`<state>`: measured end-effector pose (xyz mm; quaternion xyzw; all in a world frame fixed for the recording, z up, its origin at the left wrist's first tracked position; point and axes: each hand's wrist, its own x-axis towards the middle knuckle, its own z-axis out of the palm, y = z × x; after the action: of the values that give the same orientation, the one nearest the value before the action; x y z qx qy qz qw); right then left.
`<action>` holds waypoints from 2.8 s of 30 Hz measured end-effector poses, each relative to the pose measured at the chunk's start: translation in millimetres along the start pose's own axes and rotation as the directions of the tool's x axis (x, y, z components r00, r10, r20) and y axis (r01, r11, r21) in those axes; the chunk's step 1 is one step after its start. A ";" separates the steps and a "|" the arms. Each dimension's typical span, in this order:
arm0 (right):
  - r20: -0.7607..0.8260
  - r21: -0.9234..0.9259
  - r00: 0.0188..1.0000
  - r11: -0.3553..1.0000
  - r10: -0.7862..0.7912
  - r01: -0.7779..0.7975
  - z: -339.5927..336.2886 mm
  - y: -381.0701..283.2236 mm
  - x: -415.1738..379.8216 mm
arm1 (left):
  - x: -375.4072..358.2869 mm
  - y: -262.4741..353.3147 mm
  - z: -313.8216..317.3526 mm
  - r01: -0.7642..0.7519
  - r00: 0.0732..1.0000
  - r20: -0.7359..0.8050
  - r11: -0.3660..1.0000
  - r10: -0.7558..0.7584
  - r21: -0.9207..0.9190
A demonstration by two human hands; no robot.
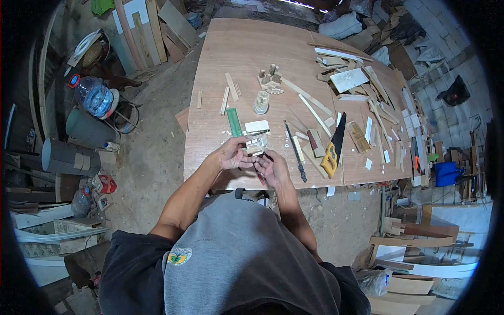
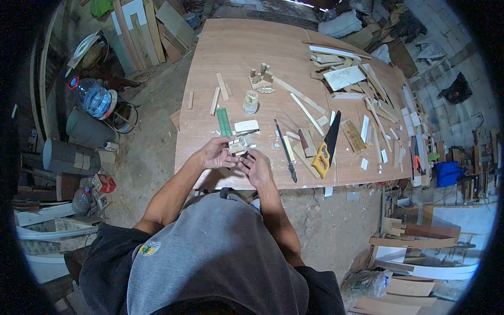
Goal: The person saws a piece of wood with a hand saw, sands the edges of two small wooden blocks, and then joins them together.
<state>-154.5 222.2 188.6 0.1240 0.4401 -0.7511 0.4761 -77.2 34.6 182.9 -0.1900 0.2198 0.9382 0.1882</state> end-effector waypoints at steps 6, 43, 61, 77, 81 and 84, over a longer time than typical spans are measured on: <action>0.035 0.001 0.999 0.999 -0.034 0.034 0.7 4.3 -2.6 | -2.0 -2.3 0.5 -0.017 0.998 0.053 0.995 0.022 -0.102; -0.003 -0.047 0.955 0.954 -0.297 0.297 -1.1 9.4 -29.2 | -31.3 -28.4 56.1 -0.107 0.864 -0.394 0.878 0.314 0.466; -0.040 -0.356 0.917 0.863 -0.397 0.358 -8.1 20.8 -22.0 | -54.3 -33.4 -64.7 -0.266 0.694 -0.441 0.772 0.570 0.578; -0.138 -0.380 0.947 0.899 -0.288 0.218 -23.0 73.0 -26.0 | -45.2 -10.3 -129.5 0.251 0.388 -0.140 0.041 0.911 0.967; -0.168 -0.399 0.936 0.890 -0.308 0.221 -18.8 76.1 -38.4 | -40.4 -5.9 -126.2 0.301 0.457 -0.033 -0.120 0.889 0.946; -0.184 -0.414 0.935 0.887 -0.304 0.206 -21.9 75.5 -43.3 | -41.3 -6.1 -119.9 0.346 0.482 -0.027 -0.162 0.876 0.924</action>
<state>-75.0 253.5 161.0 0.0593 0.6476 -0.6843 0.3298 -6.3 -29.5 99.3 -0.3006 0.9068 0.2680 -0.1245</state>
